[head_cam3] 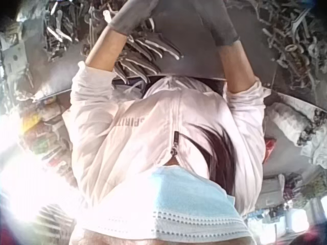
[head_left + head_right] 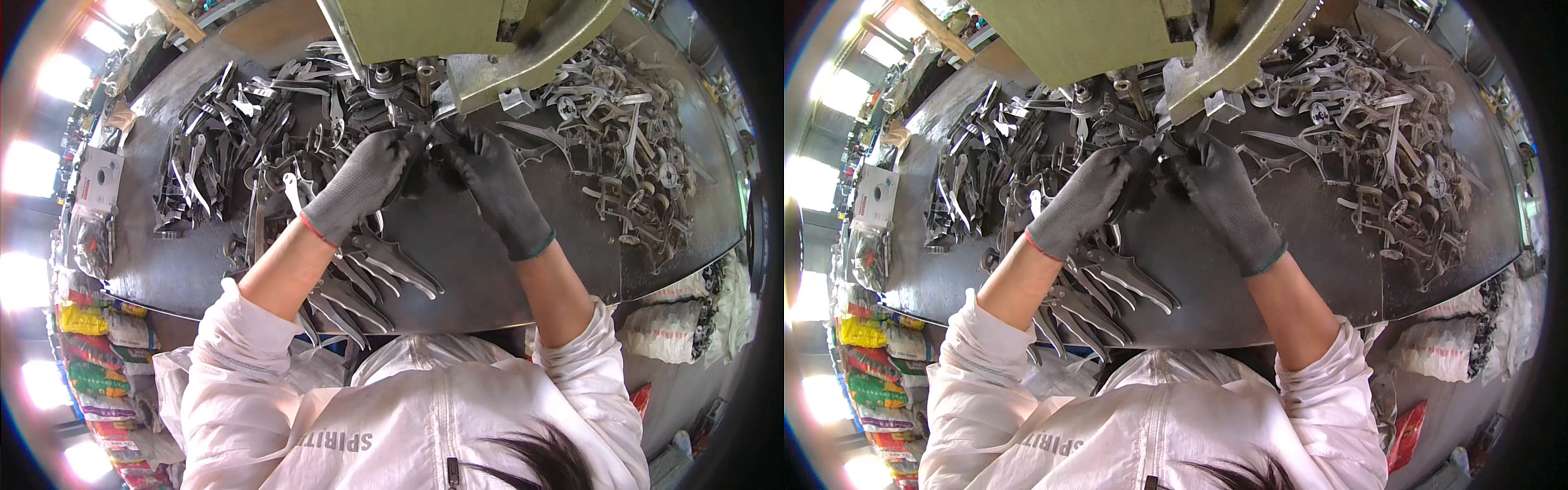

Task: The person assembles small metal components into assembled parts using an industrial stamping or riveting machine.

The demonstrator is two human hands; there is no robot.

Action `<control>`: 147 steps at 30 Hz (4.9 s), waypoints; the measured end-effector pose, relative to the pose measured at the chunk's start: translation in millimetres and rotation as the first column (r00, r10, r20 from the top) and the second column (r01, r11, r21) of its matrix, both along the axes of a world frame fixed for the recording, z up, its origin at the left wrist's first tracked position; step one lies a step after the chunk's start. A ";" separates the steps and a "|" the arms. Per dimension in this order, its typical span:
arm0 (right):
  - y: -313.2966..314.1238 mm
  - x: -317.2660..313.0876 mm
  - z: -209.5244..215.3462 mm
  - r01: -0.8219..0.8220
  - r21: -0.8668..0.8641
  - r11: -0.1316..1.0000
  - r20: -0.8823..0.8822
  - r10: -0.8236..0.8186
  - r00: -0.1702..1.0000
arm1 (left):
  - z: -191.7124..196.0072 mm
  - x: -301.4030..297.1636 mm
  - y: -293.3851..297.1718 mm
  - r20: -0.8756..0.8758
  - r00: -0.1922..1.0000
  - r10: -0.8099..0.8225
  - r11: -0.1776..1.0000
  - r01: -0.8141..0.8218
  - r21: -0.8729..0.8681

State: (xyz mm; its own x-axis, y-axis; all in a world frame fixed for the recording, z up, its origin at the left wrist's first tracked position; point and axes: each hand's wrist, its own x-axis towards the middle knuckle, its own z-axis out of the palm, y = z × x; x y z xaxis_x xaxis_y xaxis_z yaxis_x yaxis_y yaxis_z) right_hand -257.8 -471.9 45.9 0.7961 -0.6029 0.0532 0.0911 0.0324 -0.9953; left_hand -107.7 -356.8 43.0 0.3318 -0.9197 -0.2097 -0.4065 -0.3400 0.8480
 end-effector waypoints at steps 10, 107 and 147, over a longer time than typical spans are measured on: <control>-12.5 5.0 -38.2 -0.070 -0.042 0.997 -0.318 0.053 0.946 | -9.7 17.4 -4.6 0.452 0.872 -0.188 0.978 0.122 0.172; -12.9 1.3 -40.6 0.011 0.076 0.997 -0.154 0.001 0.988 | 27.2 7.0 -4.0 0.394 0.916 0.078 0.973 -0.157 0.172; -4.9 -19.7 -30.5 0.113 -0.449 0.886 -0.220 -0.232 0.947 | 53.5 -11.0 28.9 0.180 0.978 -0.108 0.994 0.110 -0.003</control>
State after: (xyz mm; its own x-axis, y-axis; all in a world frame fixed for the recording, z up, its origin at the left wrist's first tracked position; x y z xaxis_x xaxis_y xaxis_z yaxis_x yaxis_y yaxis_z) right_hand -277.5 -476.8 15.4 0.7019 -0.6980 0.1415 -0.2080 -0.3910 -0.8966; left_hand -118.7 -327.8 96.6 0.2602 -0.9548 -0.1439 -0.5862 -0.2747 0.7622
